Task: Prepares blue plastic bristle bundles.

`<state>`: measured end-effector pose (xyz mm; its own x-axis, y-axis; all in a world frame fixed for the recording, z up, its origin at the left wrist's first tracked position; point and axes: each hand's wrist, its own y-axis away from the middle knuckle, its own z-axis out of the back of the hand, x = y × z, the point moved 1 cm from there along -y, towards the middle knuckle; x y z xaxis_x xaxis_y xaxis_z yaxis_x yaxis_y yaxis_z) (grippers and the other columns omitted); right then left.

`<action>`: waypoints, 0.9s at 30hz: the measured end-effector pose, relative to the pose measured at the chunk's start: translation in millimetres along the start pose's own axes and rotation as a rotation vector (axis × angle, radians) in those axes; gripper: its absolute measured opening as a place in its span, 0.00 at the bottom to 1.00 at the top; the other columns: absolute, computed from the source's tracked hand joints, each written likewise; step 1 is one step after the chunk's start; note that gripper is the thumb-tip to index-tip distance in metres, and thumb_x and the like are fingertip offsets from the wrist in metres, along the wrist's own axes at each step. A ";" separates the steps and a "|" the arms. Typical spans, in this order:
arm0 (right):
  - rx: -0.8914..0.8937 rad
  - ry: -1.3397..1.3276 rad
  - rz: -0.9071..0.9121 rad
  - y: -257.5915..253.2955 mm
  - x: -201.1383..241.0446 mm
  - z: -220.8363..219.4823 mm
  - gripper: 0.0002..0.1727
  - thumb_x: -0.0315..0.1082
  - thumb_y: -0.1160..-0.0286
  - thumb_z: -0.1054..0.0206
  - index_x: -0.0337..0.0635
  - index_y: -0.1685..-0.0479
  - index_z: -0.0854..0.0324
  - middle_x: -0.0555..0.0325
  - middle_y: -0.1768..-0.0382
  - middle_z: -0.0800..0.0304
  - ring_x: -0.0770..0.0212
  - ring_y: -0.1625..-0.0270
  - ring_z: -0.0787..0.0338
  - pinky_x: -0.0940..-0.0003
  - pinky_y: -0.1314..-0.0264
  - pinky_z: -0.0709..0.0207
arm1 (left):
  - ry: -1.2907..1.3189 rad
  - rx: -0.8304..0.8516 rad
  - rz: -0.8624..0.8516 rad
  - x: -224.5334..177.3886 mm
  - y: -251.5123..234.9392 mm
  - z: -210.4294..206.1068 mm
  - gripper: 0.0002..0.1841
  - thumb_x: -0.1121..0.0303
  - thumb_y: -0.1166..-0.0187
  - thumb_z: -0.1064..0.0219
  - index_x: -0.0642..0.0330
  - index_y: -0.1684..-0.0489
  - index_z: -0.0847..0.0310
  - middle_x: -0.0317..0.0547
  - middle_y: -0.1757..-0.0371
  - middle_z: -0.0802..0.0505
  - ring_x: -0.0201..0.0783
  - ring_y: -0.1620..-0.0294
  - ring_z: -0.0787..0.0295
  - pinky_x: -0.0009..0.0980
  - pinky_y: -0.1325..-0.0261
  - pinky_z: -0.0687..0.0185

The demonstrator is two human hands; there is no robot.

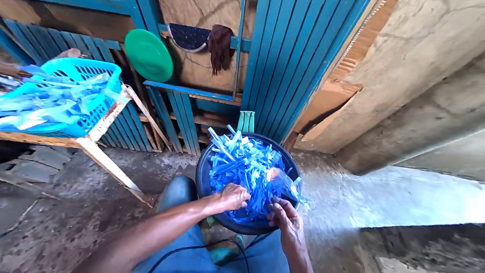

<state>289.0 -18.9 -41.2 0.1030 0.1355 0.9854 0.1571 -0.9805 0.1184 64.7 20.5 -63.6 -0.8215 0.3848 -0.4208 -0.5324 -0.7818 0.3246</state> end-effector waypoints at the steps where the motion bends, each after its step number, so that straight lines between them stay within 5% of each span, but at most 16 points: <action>1: -0.017 0.012 0.010 2.0 0.5 1.1 0.15 0.31 0.16 0.42 0.30 0.42 0.17 0.48 0.61 0.07 0.61 0.71 0.09 0.69 0.73 0.14 | 0.006 -0.025 -0.044 -1.9 -7.9 -6.0 0.16 0.59 0.17 0.33 0.58 0.40 0.11 0.59 0.45 0.08 0.60 0.42 0.10 0.63 0.43 0.18; 6: -0.047 0.004 0.048 4.9 -2.0 6.9 0.15 0.31 0.17 0.42 0.30 0.43 0.16 0.49 0.63 0.08 0.62 0.73 0.11 0.71 0.74 0.15 | -0.030 -0.022 -0.211 -17.3 -30.5 -24.1 0.16 0.59 0.20 0.30 0.58 0.41 0.10 0.58 0.49 0.07 0.60 0.49 0.08 0.63 0.47 0.17; 11: -0.060 -0.011 0.064 5.3 -2.6 8.4 0.15 0.31 0.16 0.42 0.31 0.44 0.16 0.52 0.67 0.09 0.65 0.77 0.14 0.72 0.77 0.17 | -0.017 0.038 -0.103 -26.6 -31.5 -16.3 0.13 0.65 0.15 0.40 0.64 0.51 0.12 0.60 0.51 0.07 0.62 0.46 0.09 0.65 0.46 0.19; 17: 0.061 0.171 -0.029 11.4 2.5 -0.7 0.14 0.33 0.15 0.39 0.34 0.46 0.12 0.57 0.76 0.14 0.67 0.83 0.20 0.72 0.83 0.23 | 0.439 -0.136 -0.094 -14.7 10.3 21.1 0.17 0.56 0.16 0.34 0.61 0.52 0.08 0.51 0.54 0.05 0.46 0.50 0.08 0.52 0.40 0.17; 22: 0.146 0.047 0.039 2.9 4.2 -24.7 0.15 0.36 0.17 0.35 0.35 0.42 0.14 0.59 0.75 0.15 0.69 0.83 0.24 0.74 0.82 0.27 | 0.396 -0.118 -0.149 -19.3 37.0 30.9 0.15 0.57 0.17 0.33 0.61 0.57 0.08 0.50 0.58 0.06 0.45 0.54 0.09 0.51 0.45 0.17; 25: 0.132 -0.057 0.151 -0.7 4.6 -30.5 0.10 0.34 0.18 0.34 0.36 0.54 0.12 0.60 0.80 0.19 0.71 0.84 0.26 0.76 0.82 0.30 | 0.377 -0.120 -0.142 -20.7 44.8 29.3 0.16 0.56 0.17 0.34 0.62 0.60 0.10 0.51 0.61 0.08 0.47 0.56 0.10 0.54 0.49 0.19; 27: 0.122 -0.075 0.177 -0.6 6.1 -32.3 0.10 0.34 0.17 0.34 0.36 0.57 0.12 0.61 0.81 0.20 0.71 0.84 0.26 0.76 0.81 0.29 | 0.470 -0.167 -0.096 -19.6 49.5 27.1 0.16 0.57 0.18 0.32 0.62 0.53 0.09 0.51 0.56 0.06 0.44 0.53 0.09 0.51 0.44 0.17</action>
<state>257.9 -22.1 -31.4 0.2112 -0.0223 0.9772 0.2476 -0.9659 -0.0756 48.9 -12.4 -16.4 -0.5690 0.2268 -0.7904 -0.5297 -0.8363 0.1414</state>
